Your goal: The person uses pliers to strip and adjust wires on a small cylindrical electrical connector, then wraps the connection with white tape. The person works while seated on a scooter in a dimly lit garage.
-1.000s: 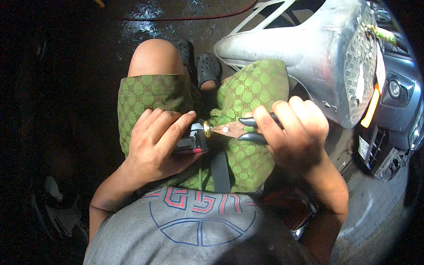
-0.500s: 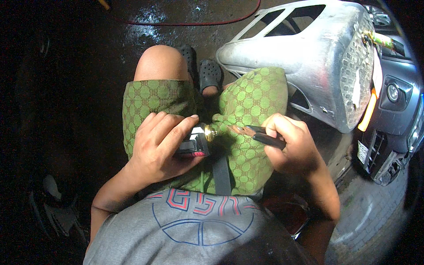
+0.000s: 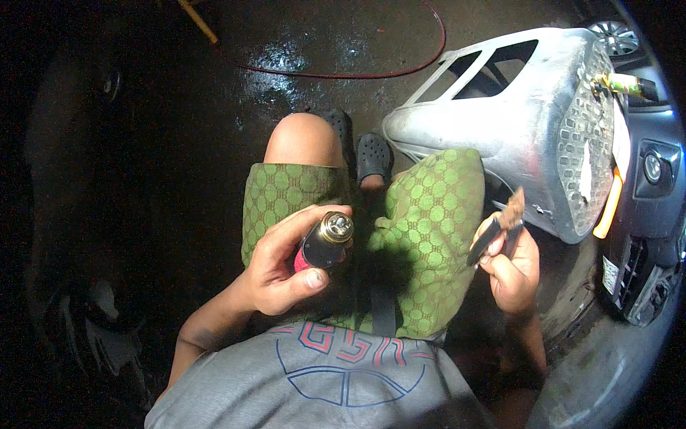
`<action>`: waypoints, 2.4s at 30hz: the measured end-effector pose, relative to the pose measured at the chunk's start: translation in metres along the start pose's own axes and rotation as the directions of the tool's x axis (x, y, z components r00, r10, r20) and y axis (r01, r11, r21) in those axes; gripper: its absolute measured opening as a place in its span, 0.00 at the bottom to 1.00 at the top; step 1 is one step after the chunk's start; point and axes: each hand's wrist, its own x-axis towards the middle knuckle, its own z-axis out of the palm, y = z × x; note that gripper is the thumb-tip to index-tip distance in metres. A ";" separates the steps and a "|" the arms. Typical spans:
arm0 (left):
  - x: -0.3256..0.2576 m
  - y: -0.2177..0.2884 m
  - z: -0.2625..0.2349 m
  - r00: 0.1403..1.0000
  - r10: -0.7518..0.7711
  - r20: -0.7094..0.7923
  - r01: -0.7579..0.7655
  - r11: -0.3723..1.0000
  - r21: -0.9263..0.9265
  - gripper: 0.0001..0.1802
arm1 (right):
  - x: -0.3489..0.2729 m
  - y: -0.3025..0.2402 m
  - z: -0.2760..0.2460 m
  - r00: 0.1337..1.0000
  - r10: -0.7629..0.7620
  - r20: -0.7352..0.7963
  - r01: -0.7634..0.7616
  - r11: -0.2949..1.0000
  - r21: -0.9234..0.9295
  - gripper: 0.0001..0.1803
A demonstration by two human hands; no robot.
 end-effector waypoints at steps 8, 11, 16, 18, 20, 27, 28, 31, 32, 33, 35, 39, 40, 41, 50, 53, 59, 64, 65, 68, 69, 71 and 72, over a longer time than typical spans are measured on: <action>-0.003 -0.002 0.005 1.000 0.005 0.004 -0.006 0.998 0.064 0.43 | -0.016 0.012 -0.001 0.995 0.101 0.012 -0.102 0.990 0.101 0.12; -0.006 -0.001 0.007 0.990 -0.142 0.004 0.140 0.972 -0.191 0.45 | -0.016 0.015 -0.004 0.998 0.058 0.030 -0.058 0.998 0.017 0.11; -0.006 -0.002 0.011 0.991 -0.131 -0.019 0.118 0.940 -0.321 0.47 | -0.023 0.022 -0.007 0.991 0.133 0.007 -0.133 0.986 0.098 0.10; -0.007 -0.002 0.013 0.989 -0.148 -0.021 0.130 0.923 -0.363 0.48 | -0.022 0.025 -0.005 0.991 0.126 0.050 -0.132 0.979 0.156 0.10; -0.009 -0.002 0.014 0.985 -0.168 -0.025 0.146 0.913 -0.380 0.48 | -0.021 0.023 -0.003 0.992 0.120 0.026 -0.123 0.987 0.101 0.08; -0.004 -0.001 0.011 0.960 -0.275 -0.060 0.251 0.931 -0.264 0.37 | -0.028 -0.003 0.002 0.979 0.203 0.021 -0.203 0.979 0.005 0.10; -0.001 -0.002 0.011 0.971 -0.238 -0.027 0.220 0.929 -0.299 0.32 | -0.027 -0.004 0.003 0.991 0.131 0.023 -0.129 0.989 -0.078 0.09; 0.009 -0.001 0.016 0.990 -0.113 0.082 0.136 0.914 -0.383 0.23 | -0.025 0.000 0.016 0.993 -0.053 0.103 0.041 0.993 0.115 0.16; 0.013 -0.001 0.019 0.994 -0.035 0.105 0.077 0.898 -0.433 0.21 | -0.024 0.004 0.022 0.984 -0.072 0.161 0.031 0.970 0.243 0.19; 0.017 -0.001 0.022 0.988 0.030 0.154 0.032 0.921 -0.388 0.17 | -0.022 0.007 0.028 0.974 -0.111 0.199 0.031 0.929 0.369 0.23; 0.020 0.001 0.031 0.966 0.047 0.253 0.071 0.896 -0.438 0.17 | -0.023 0.017 0.047 0.964 0.002 0.266 -0.156 0.814 0.559 0.28; 0.021 0.008 0.030 0.924 0.036 0.380 0.113 0.925 -0.363 0.20 | -0.026 0.029 0.081 0.999 0.005 -0.043 -0.005 1.000 0.015 0.26; 0.020 0.009 0.030 0.921 -0.007 0.390 0.185 0.888 -0.422 0.19 | -0.023 0.032 0.086 0.975 -0.216 -0.045 0.204 0.961 -0.187 0.23; 0.018 0.009 0.028 0.913 -0.050 0.404 0.256 0.841 -0.476 0.19 | -0.021 0.034 0.090 0.940 -0.338 -0.051 0.306 0.899 -0.313 0.21; -0.002 0.007 0.017 0.774 0.021 0.632 0.357 0.811 -0.464 0.16 | -0.041 0.034 0.075 0.874 -0.445 0.193 0.478 0.720 -0.502 0.17; 0.004 0.011 0.010 0.826 0.066 0.560 0.117 0.952 -0.284 0.17 | -0.040 0.025 0.050 0.948 -0.275 0.162 0.319 0.819 -0.477 0.19; 0.017 0.020 -0.018 0.951 -0.257 0.169 0.272 0.959 -0.076 0.29 | -0.029 0.012 0.026 0.975 -0.167 0.146 0.130 0.964 0.234 0.24; 0.012 0.022 -0.010 0.921 -0.387 0.050 0.386 0.884 -0.263 0.28 | -0.012 0.001 0.038 0.942 -0.274 0.195 0.315 0.921 -0.228 0.38; 0.012 0.022 -0.009 0.935 -0.353 0.043 0.353 0.910 -0.216 0.29 | -0.010 -0.004 0.041 0.950 -0.263 0.165 0.309 0.855 -0.417 0.40; 0.011 0.027 -0.010 0.954 -0.292 0.064 0.295 0.955 -0.040 0.33 | 0.004 -0.022 0.044 0.914 -0.276 0.297 0.400 0.484 -0.778 0.38; 0.011 0.029 -0.011 0.960 -0.268 0.077 0.268 0.963 0.007 0.34 | 0.009 -0.026 0.046 0.873 -0.343 0.347 0.467 0.383 -0.797 0.36; 0.010 0.033 -0.012 0.963 -0.259 0.082 0.251 0.963 0.095 0.32 | 0.019 -0.035 0.049 0.793 -0.405 0.455 0.559 0.186 -0.808 0.34; 0.010 0.035 -0.013 0.966 -0.246 0.086 0.236 0.966 0.108 0.31 | 0.022 -0.040 0.050 0.759 -0.403 0.511 0.590 0.096 -0.801 0.34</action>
